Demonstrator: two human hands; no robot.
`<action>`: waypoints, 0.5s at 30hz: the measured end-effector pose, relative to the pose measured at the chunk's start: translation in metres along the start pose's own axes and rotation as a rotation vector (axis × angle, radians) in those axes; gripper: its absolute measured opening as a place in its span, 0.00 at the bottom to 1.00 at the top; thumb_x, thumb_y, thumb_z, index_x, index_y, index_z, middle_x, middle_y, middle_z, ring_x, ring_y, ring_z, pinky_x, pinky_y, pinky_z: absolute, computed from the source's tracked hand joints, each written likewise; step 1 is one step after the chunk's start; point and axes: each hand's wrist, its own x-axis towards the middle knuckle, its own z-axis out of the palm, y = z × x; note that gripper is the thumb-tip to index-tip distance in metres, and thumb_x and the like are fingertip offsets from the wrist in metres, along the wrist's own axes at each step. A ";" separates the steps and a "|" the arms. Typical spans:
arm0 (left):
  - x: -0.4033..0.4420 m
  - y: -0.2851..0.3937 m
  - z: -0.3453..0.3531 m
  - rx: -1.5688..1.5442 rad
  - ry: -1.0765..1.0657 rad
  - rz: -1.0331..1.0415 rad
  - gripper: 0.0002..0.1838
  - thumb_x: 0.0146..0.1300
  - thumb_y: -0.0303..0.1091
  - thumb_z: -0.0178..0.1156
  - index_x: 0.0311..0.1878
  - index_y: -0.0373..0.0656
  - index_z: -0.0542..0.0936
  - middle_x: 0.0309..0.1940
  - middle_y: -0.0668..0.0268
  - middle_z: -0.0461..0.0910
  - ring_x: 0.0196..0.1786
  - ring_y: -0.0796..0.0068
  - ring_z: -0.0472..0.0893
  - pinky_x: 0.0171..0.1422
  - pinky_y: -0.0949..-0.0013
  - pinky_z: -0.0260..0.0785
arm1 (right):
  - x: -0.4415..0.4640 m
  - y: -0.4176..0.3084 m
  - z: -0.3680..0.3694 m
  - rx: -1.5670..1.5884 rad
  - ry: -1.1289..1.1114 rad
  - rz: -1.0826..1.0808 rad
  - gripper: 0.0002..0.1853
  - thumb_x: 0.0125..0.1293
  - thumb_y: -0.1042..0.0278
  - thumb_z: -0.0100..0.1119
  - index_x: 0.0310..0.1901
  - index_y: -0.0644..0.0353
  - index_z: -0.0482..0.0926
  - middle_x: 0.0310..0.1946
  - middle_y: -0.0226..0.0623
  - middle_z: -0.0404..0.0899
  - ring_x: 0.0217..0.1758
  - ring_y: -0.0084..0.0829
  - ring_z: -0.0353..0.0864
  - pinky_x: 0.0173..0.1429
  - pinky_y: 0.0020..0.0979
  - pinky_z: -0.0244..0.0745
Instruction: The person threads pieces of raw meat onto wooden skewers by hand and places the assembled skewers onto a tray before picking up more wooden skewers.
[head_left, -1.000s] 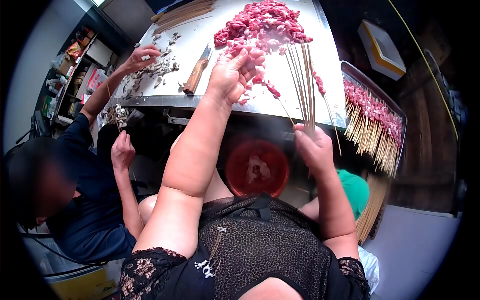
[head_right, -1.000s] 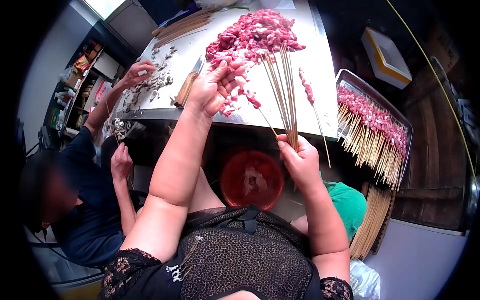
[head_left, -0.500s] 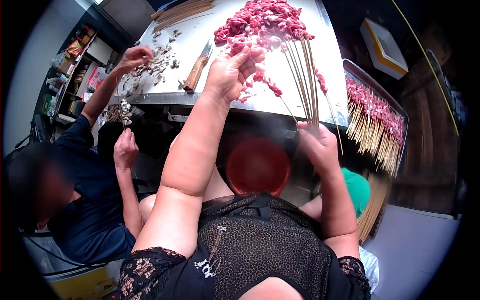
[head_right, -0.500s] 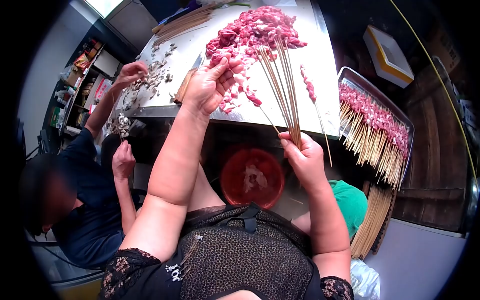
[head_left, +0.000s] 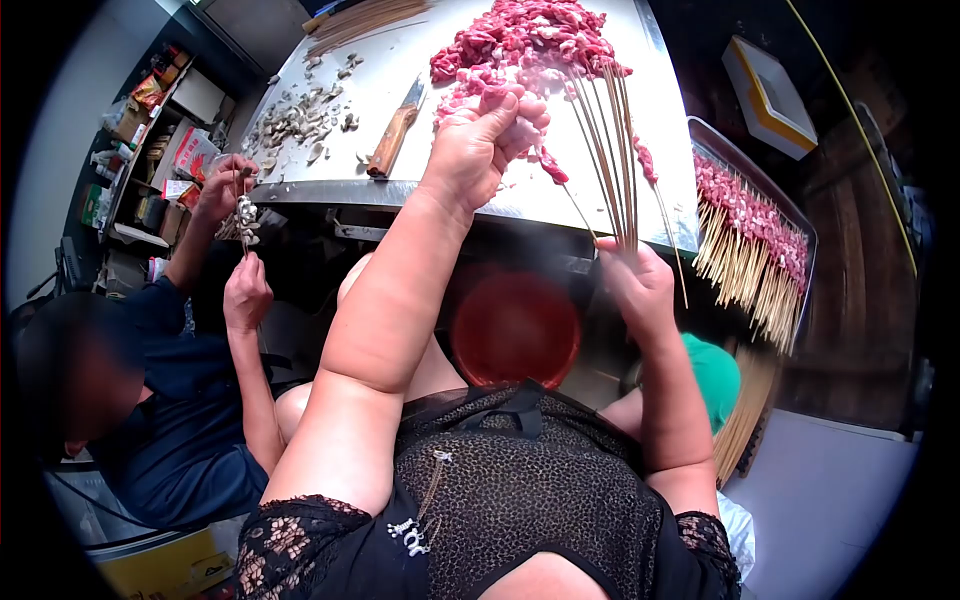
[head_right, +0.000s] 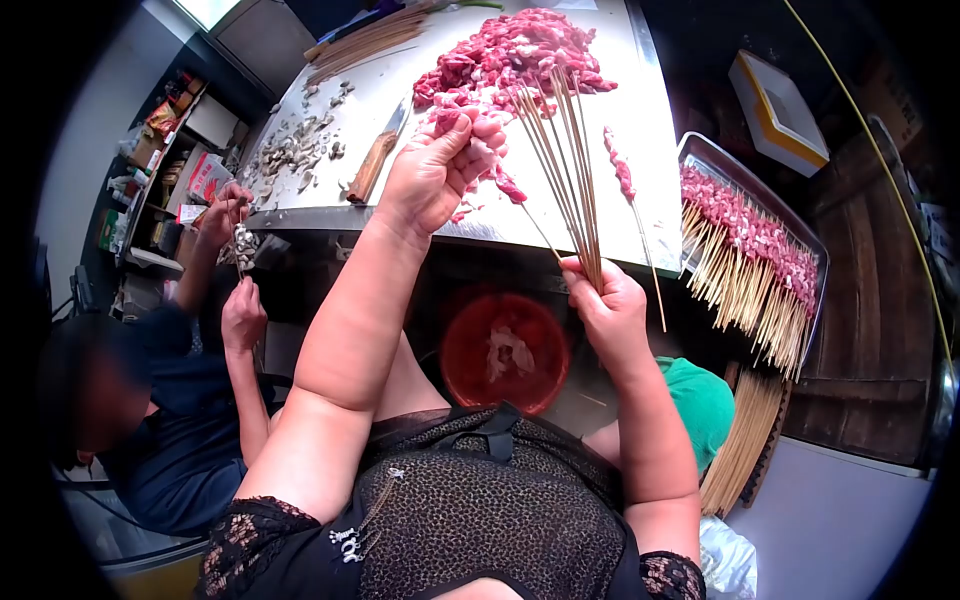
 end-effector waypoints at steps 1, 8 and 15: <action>0.000 -0.001 0.000 0.009 -0.006 0.003 0.10 0.66 0.32 0.53 0.46 0.36 0.73 0.43 0.53 0.79 0.44 0.66 0.81 0.52 0.65 0.76 | 0.000 0.001 0.001 0.004 0.006 -0.016 0.07 0.62 0.75 0.56 0.41 0.64 0.80 0.25 0.23 0.74 0.25 0.12 0.69 0.28 0.16 0.63; -0.002 -0.009 -0.001 0.106 -0.135 -0.205 0.19 0.71 0.42 0.42 0.47 0.33 0.72 0.47 0.49 0.77 0.52 0.60 0.78 0.57 0.59 0.73 | 0.004 0.005 0.001 0.088 0.029 -0.033 0.07 0.63 0.74 0.57 0.42 0.64 0.80 0.25 0.23 0.74 0.25 0.12 0.68 0.28 0.15 0.62; 0.003 0.000 -0.009 -0.153 -0.021 -0.179 0.22 0.70 0.46 0.45 0.49 0.33 0.71 0.48 0.49 0.77 0.51 0.61 0.78 0.55 0.61 0.73 | 0.002 0.004 0.002 0.027 0.030 -0.043 0.07 0.63 0.74 0.57 0.41 0.64 0.79 0.24 0.22 0.73 0.24 0.12 0.68 0.28 0.15 0.62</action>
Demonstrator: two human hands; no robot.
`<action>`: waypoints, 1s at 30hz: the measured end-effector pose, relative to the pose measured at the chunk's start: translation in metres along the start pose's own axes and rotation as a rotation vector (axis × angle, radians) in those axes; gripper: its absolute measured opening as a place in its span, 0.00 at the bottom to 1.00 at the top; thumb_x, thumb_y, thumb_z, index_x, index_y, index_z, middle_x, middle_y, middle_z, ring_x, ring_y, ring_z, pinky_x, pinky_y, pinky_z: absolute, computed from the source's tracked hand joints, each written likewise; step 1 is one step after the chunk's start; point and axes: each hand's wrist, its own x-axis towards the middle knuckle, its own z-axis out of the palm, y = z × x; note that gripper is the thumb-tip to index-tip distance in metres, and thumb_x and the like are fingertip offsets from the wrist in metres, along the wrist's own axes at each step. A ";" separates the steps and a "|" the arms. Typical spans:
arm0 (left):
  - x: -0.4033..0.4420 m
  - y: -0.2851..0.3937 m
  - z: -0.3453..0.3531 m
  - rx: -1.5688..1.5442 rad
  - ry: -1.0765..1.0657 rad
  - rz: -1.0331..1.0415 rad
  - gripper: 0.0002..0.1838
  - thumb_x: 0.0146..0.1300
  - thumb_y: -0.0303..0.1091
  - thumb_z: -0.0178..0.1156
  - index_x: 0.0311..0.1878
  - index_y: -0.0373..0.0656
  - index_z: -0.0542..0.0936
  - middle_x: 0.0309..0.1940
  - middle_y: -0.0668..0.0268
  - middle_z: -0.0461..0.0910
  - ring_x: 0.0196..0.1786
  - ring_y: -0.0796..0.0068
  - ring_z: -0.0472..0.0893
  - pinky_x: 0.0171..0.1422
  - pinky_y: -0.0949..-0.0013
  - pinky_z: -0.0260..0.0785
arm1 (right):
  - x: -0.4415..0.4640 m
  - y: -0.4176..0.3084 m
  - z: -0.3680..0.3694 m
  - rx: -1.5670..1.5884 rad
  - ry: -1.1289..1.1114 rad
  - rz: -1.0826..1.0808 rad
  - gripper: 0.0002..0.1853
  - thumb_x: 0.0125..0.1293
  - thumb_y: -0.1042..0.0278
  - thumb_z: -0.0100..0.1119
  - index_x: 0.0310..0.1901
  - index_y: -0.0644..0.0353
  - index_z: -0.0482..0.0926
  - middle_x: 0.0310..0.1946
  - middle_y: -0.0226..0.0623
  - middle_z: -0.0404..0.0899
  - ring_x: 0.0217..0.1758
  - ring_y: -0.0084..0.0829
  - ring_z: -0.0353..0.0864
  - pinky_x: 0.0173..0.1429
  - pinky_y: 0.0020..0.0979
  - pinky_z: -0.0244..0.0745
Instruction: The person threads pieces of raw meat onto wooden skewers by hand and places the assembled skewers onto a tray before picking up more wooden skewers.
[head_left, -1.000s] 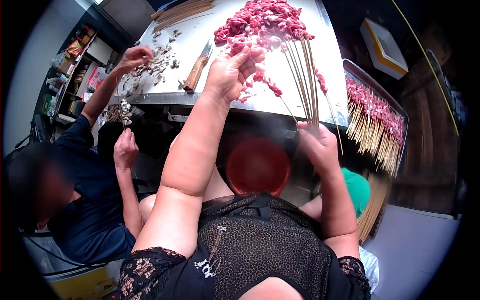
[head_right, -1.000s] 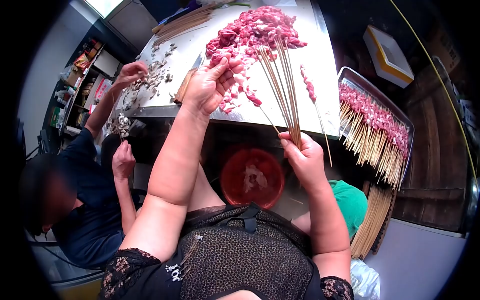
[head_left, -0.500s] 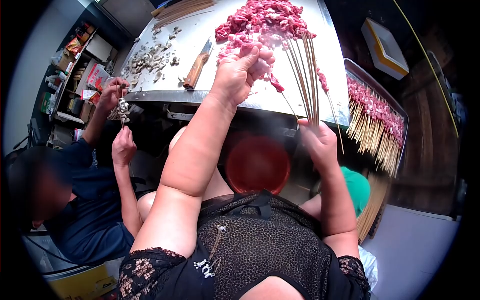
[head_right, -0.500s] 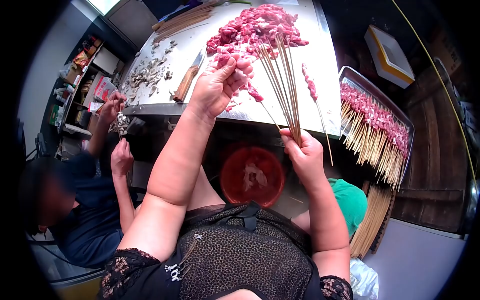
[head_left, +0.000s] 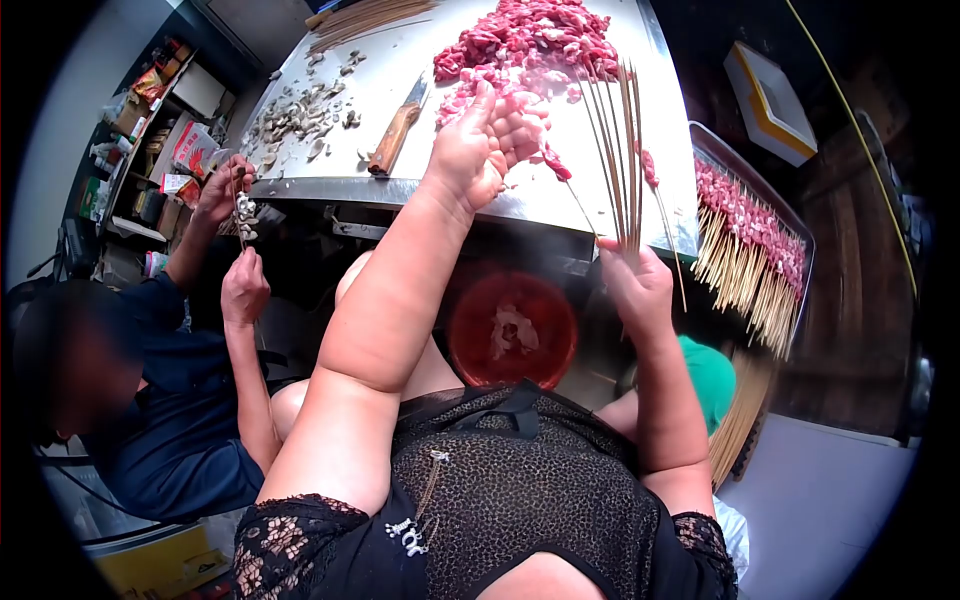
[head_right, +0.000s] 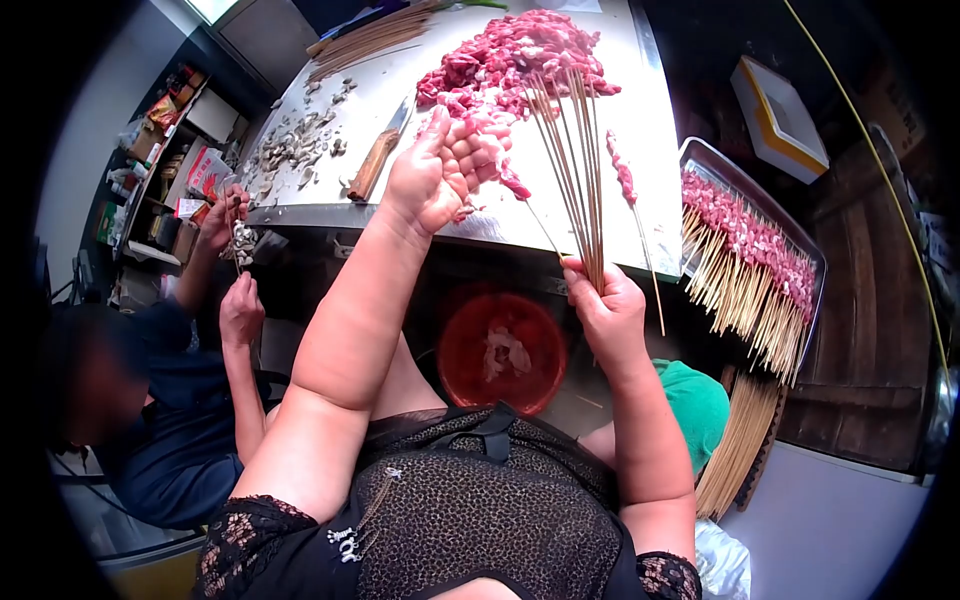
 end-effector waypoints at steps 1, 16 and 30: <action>0.000 -0.001 0.003 0.033 0.030 0.070 0.21 0.69 0.47 0.48 0.47 0.34 0.73 0.44 0.51 0.78 0.46 0.63 0.80 0.50 0.64 0.74 | 0.000 0.000 0.000 -0.001 -0.007 0.004 0.07 0.63 0.74 0.57 0.41 0.64 0.79 0.23 0.22 0.73 0.24 0.12 0.68 0.28 0.15 0.62; -0.004 -0.003 0.010 0.111 0.106 0.157 0.13 0.71 0.32 0.43 0.51 0.36 0.70 0.46 0.52 0.78 0.49 0.61 0.79 0.53 0.61 0.75 | -0.001 0.004 0.005 -0.041 -0.006 -0.003 0.07 0.63 0.75 0.56 0.41 0.64 0.79 0.25 0.24 0.75 0.25 0.13 0.69 0.30 0.17 0.66; -0.003 -0.021 0.015 -0.052 0.028 0.178 0.12 0.70 0.30 0.44 0.51 0.34 0.69 0.47 0.50 0.76 0.51 0.58 0.78 0.58 0.55 0.71 | -0.001 0.004 0.012 -0.100 -0.005 -0.055 0.07 0.63 0.76 0.54 0.40 0.64 0.79 0.23 0.24 0.73 0.25 0.13 0.68 0.29 0.17 0.64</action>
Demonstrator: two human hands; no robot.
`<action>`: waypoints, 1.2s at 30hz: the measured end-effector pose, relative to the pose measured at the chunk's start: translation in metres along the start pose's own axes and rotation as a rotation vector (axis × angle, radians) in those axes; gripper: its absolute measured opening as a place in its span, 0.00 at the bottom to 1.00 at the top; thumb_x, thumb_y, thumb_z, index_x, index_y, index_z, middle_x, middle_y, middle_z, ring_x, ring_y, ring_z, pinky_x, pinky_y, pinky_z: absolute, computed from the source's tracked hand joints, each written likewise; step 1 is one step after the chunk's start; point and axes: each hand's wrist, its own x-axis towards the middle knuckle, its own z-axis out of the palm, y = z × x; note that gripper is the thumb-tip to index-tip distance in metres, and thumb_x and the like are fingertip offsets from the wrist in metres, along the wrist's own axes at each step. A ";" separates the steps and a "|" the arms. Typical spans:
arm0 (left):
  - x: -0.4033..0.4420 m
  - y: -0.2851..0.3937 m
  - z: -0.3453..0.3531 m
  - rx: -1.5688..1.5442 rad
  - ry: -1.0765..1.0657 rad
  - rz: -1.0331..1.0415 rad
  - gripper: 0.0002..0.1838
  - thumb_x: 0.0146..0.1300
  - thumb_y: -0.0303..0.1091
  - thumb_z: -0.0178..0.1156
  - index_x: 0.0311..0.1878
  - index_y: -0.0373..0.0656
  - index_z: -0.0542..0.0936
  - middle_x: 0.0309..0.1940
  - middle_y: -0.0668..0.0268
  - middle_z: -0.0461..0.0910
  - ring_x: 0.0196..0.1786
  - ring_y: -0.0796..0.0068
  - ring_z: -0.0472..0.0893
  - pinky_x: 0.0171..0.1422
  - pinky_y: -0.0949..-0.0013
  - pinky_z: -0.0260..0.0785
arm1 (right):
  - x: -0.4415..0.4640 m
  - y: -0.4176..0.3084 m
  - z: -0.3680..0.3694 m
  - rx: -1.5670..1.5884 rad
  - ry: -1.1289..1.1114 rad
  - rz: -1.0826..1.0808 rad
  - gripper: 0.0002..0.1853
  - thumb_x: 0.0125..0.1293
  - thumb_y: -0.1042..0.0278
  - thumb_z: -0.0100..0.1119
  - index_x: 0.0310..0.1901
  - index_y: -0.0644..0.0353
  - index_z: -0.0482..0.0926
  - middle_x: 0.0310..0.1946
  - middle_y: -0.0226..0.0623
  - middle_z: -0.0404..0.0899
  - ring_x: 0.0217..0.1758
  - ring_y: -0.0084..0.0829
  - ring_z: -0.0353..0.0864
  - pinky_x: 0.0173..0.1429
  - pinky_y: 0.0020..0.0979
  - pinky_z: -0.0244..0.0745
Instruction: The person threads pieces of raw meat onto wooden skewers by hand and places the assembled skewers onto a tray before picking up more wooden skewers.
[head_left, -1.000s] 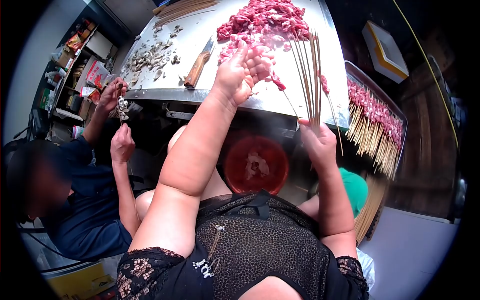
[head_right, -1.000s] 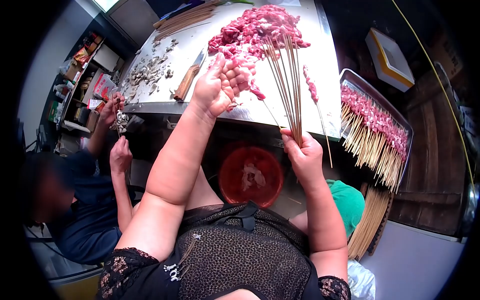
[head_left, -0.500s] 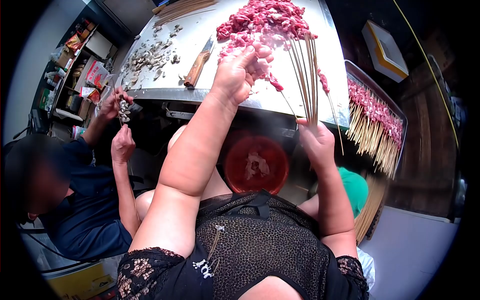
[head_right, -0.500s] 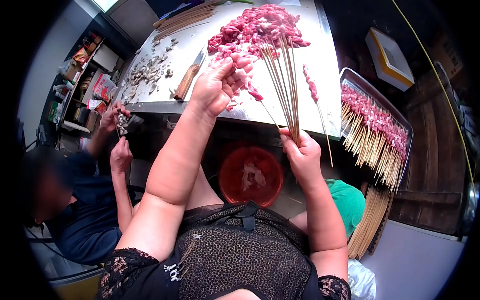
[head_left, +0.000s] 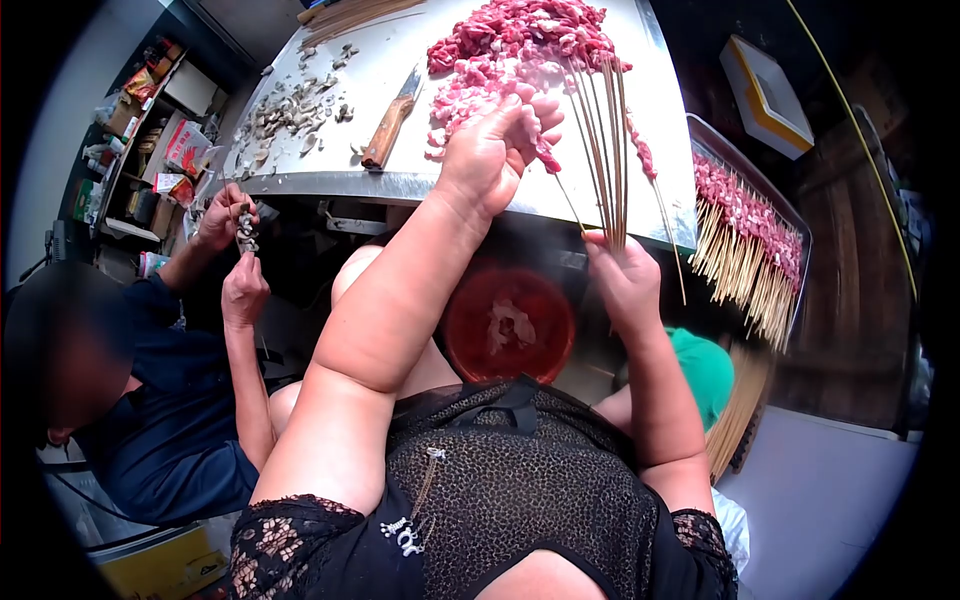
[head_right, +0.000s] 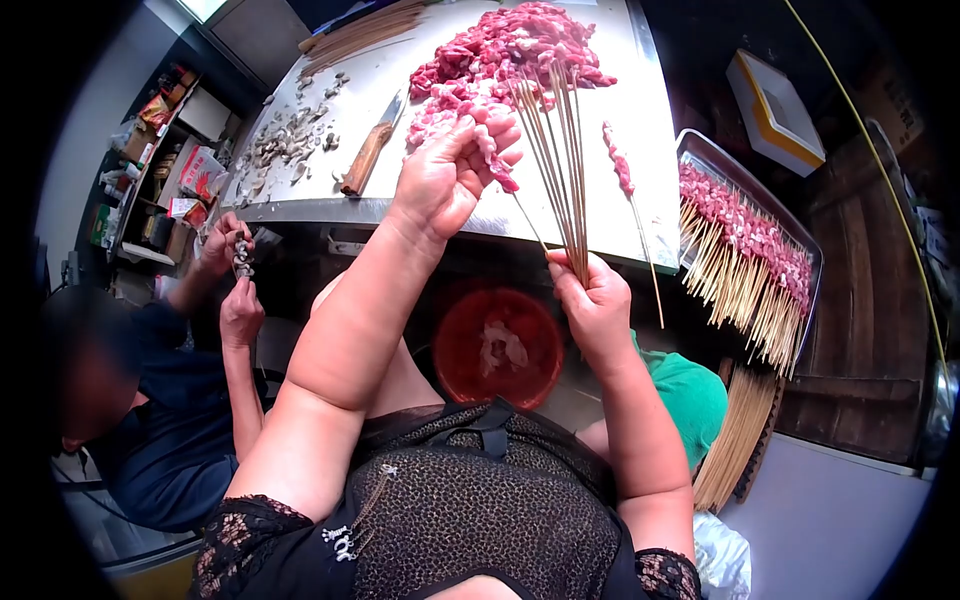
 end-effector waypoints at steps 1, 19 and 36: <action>0.000 0.000 -0.001 0.000 0.001 0.000 0.12 0.70 0.30 0.44 0.51 0.34 0.69 0.47 0.50 0.76 0.51 0.58 0.78 0.58 0.55 0.71 | 0.000 0.001 0.000 0.034 0.001 0.040 0.07 0.63 0.76 0.55 0.41 0.64 0.79 0.23 0.24 0.73 0.25 0.12 0.68 0.29 0.16 0.64; 0.012 0.015 -0.008 0.049 0.060 0.046 0.11 0.70 0.33 0.46 0.49 0.37 0.70 0.44 0.51 0.77 0.45 0.60 0.79 0.44 0.66 0.77 | -0.001 0.002 -0.005 0.118 -0.011 0.034 0.07 0.63 0.76 0.55 0.41 0.65 0.79 0.26 0.25 0.74 0.26 0.14 0.70 0.31 0.17 0.67; 0.001 0.012 0.000 0.206 -0.080 -0.083 0.13 0.68 0.33 0.50 0.50 0.34 0.72 0.40 0.52 0.79 0.45 0.63 0.80 0.53 0.58 0.75 | 0.000 -0.002 -0.007 0.053 -0.006 0.040 0.07 0.63 0.74 0.56 0.41 0.64 0.79 0.24 0.23 0.74 0.24 0.13 0.69 0.29 0.16 0.64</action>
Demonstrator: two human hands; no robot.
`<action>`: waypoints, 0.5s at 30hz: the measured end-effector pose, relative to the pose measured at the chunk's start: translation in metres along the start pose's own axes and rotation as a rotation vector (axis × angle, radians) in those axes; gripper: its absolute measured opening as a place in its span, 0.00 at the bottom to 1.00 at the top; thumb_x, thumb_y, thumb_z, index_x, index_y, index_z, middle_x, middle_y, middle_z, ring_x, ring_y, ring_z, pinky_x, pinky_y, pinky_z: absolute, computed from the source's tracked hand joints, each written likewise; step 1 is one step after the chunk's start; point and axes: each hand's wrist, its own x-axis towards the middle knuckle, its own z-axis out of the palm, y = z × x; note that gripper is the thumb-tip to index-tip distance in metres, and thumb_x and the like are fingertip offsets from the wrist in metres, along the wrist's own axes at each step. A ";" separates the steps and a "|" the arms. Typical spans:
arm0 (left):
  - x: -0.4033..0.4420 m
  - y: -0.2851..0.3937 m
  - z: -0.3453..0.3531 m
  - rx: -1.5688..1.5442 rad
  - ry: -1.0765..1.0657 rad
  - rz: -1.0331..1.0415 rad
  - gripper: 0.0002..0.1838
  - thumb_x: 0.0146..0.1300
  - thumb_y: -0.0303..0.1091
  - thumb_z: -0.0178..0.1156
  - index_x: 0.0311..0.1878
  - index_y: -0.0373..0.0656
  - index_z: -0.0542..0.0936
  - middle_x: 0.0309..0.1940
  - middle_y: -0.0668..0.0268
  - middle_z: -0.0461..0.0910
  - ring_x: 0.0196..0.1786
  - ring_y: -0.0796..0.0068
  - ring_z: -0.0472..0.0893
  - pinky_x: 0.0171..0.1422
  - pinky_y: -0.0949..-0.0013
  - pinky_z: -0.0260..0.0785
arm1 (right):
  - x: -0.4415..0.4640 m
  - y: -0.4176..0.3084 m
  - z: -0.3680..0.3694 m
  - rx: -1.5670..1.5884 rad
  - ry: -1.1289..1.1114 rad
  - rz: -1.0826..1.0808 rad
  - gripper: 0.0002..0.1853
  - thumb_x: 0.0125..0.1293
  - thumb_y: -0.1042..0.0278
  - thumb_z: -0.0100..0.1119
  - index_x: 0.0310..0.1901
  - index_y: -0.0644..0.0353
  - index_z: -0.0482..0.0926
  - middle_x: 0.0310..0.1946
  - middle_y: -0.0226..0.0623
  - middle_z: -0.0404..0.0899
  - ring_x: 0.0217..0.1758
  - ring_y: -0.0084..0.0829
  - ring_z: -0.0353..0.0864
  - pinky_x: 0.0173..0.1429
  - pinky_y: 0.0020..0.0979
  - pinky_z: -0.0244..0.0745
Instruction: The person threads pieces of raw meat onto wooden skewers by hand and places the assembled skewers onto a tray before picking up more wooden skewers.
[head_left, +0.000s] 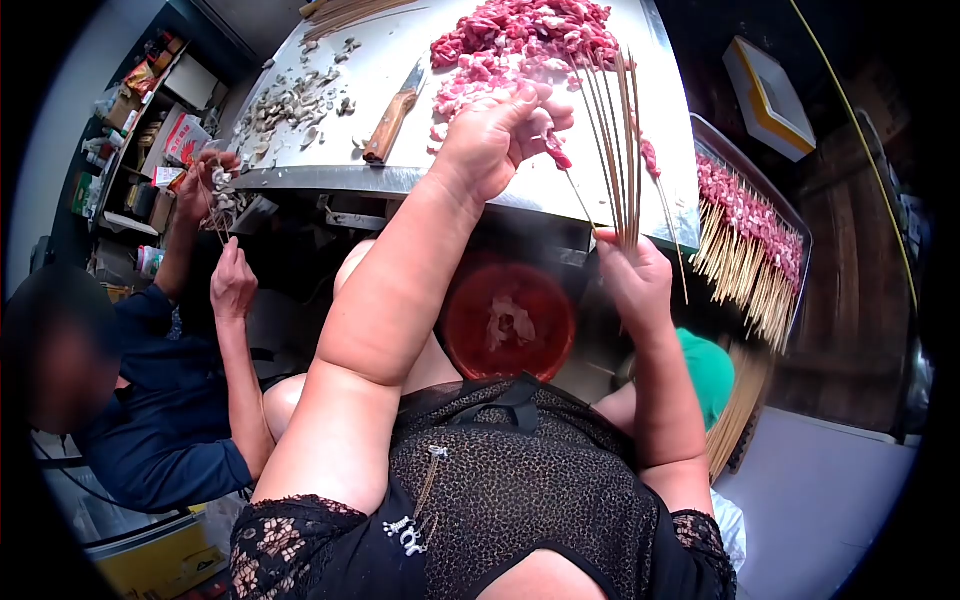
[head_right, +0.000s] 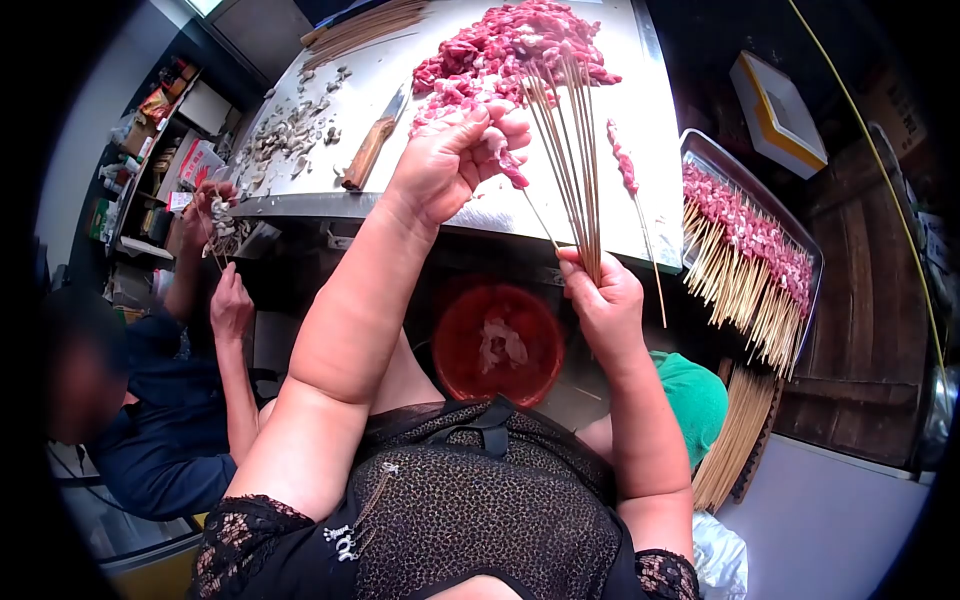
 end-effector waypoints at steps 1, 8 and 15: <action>-0.001 0.000 0.001 -0.001 -0.016 -0.014 0.14 0.67 0.33 0.51 0.51 0.34 0.72 0.40 0.52 0.80 0.45 0.63 0.80 0.53 0.59 0.75 | 0.000 0.000 0.000 0.016 -0.001 0.018 0.07 0.63 0.74 0.56 0.42 0.64 0.79 0.24 0.23 0.74 0.24 0.13 0.69 0.28 0.16 0.64; -0.001 -0.004 0.003 0.008 0.018 0.050 0.17 0.66 0.30 0.52 0.54 0.30 0.70 0.48 0.51 0.76 0.51 0.62 0.78 0.53 0.63 0.75 | 0.002 0.003 -0.004 0.060 0.023 0.020 0.08 0.63 0.74 0.56 0.42 0.64 0.79 0.23 0.23 0.73 0.24 0.12 0.67 0.27 0.15 0.61; 0.005 0.001 -0.009 -0.057 0.078 0.077 0.17 0.71 0.33 0.43 0.54 0.28 0.69 0.51 0.51 0.75 0.52 0.63 0.77 0.49 0.69 0.74 | 0.001 0.004 -0.004 0.076 -0.006 0.017 0.08 0.63 0.74 0.56 0.42 0.65 0.79 0.24 0.22 0.73 0.24 0.12 0.67 0.27 0.15 0.62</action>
